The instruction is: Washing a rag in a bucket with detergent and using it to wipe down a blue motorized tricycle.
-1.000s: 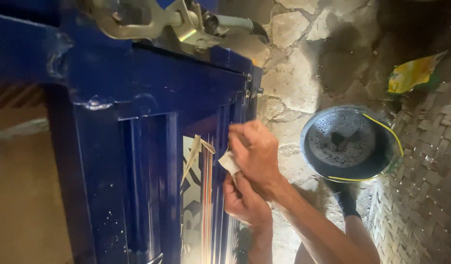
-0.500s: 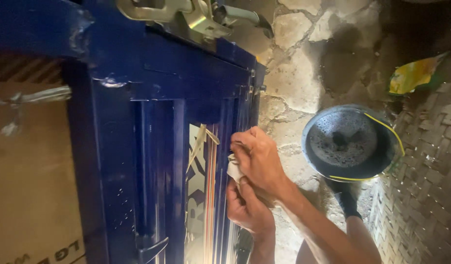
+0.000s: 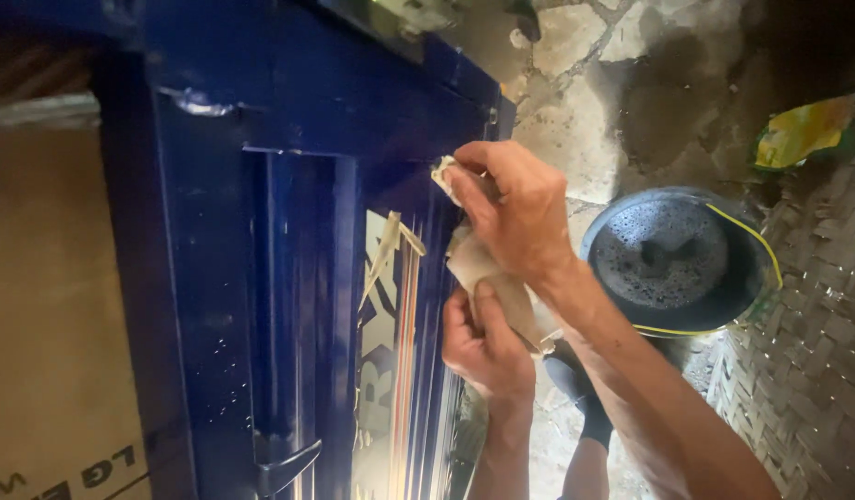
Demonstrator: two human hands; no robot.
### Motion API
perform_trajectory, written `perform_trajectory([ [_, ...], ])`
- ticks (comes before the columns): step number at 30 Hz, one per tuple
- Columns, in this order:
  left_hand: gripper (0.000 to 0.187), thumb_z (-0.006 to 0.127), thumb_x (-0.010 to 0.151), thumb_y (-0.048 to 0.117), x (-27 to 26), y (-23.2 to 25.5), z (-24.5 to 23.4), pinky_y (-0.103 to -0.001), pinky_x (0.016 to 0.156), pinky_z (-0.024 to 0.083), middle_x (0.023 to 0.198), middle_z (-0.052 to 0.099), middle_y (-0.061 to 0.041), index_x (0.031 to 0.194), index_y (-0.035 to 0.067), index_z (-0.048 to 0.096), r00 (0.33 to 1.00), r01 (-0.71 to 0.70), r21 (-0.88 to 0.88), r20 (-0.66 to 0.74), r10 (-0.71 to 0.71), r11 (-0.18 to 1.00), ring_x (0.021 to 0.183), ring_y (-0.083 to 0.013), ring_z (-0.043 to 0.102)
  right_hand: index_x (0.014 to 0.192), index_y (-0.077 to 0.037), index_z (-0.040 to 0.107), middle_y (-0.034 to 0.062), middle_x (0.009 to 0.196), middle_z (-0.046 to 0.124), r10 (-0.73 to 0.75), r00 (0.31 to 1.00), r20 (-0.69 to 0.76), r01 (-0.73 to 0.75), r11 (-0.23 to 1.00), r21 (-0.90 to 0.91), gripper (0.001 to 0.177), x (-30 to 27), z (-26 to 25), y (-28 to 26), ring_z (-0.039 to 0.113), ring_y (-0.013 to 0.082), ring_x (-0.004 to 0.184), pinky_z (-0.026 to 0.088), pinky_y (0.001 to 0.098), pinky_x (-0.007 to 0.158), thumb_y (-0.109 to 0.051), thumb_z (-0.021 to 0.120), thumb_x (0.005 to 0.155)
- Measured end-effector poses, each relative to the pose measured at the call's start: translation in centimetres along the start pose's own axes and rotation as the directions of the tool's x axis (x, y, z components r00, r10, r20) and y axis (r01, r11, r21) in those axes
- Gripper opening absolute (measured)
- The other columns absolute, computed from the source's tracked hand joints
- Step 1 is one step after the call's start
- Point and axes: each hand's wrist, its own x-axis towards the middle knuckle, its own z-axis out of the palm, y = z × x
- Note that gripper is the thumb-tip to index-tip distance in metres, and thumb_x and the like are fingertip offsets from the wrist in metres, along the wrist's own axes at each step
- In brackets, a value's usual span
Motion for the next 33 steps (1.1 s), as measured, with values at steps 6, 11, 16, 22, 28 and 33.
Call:
perform_trajectory([
  [6, 0.029, 0.067, 0.097, 0.018, 2.0, 0.3, 0.1, -0.030, 0.069, 0.059, 0.096, 0.078, -0.014, 0.111, -0.008, 0.072, 1.000, 0.022, -0.003, 0.007, -0.022, 1.000, 0.080, -0.0161, 0.071, 0.108, -0.002, 0.072, 0.0132, 0.092, 0.071, -0.265, 0.935, 0.233, 0.320, 0.916, -0.242, 0.017, 2.0, -0.4, 0.5, 0.069, 0.0312, 0.082, 0.056, 0.0406, 0.074, -0.013, 0.080, 0.098],
  [11, 0.038, 0.065, 0.100, 0.020, 3.6, 1.6, 0.8, -0.031, 0.083, 0.060, 0.113, 0.075, -0.018, 0.125, -0.008, 0.063, 0.987, -0.141, -0.003, 0.082, 0.141, 0.990, 0.099, -0.0208, 0.074, 0.095, -0.001, 0.068, 0.0147, 0.082, 0.067, -0.157, 0.939, 0.307, 0.256, 0.913, -0.318, 0.018, 2.3, 0.3, -0.1, 0.067, 0.0351, 0.077, 0.053, 0.0435, 0.068, -0.015, 0.080, 0.092],
  [16, 0.043, 0.062, 0.101, 0.028, 4.6, 1.8, 1.4, -0.031, 0.080, 0.060, 0.109, 0.079, -0.020, 0.127, -0.004, 0.068, 0.995, -0.009, 0.081, 0.097, 0.002, 0.997, 0.096, -0.0209, 0.075, 0.101, -0.002, 0.072, 0.0112, 0.092, 0.072, 0.027, 0.977, 0.212, 0.013, 0.982, -0.186, 0.016, 1.4, 0.0, 0.4, 0.071, 0.0258, 0.081, 0.057, 0.0361, 0.071, -0.015, 0.076, 0.093],
  [22, 0.045, 0.054, 0.115, 0.037, 4.8, 0.9, 1.7, -0.033, 0.083, 0.056, 0.115, 0.075, -0.020, 0.139, 0.001, 0.065, 0.975, -0.150, 0.217, 0.191, 0.109, 0.965, 0.102, -0.0231, 0.072, 0.107, -0.004, 0.079, 0.0091, 0.104, 0.074, 0.078, 0.969, 0.233, -0.084, 0.996, 0.015, 0.014, -0.4, -2.8, 1.7, 0.069, 0.0169, 0.094, 0.055, 0.0305, 0.079, -0.013, 0.079, 0.096],
  [28, 0.042, 0.062, 0.102, 0.032, 4.6, 2.8, 3.5, -0.031, 0.062, 0.055, 0.092, 0.079, -0.014, 0.134, 0.006, 0.069, 0.988, -0.057, 0.185, 0.151, 0.029, 0.981, 0.073, -0.0184, 0.070, 0.112, -0.007, 0.079, 0.0079, 0.102, 0.074, 0.110, 0.938, 0.329, -0.116, 0.993, 0.001, 0.018, -0.1, -4.1, 1.2, 0.068, 0.0154, 0.091, 0.054, 0.0302, 0.080, -0.012, 0.078, 0.094],
  [33, 0.028, 0.065, 0.101, 0.025, 4.8, 2.8, 3.9, -0.029, 0.067, 0.060, 0.097, 0.082, -0.012, 0.116, 0.005, 0.077, 0.989, -0.146, 0.179, 0.057, 0.138, 0.973, 0.080, -0.0159, 0.077, 0.122, -0.001, 0.072, 0.0170, 0.122, 0.068, -0.102, 0.986, 0.132, 0.131, 0.963, -0.235, 0.033, -0.3, -5.0, -0.1, 0.066, 0.0221, 0.113, 0.055, 0.0338, 0.096, -0.005, 0.082, 0.091],
])
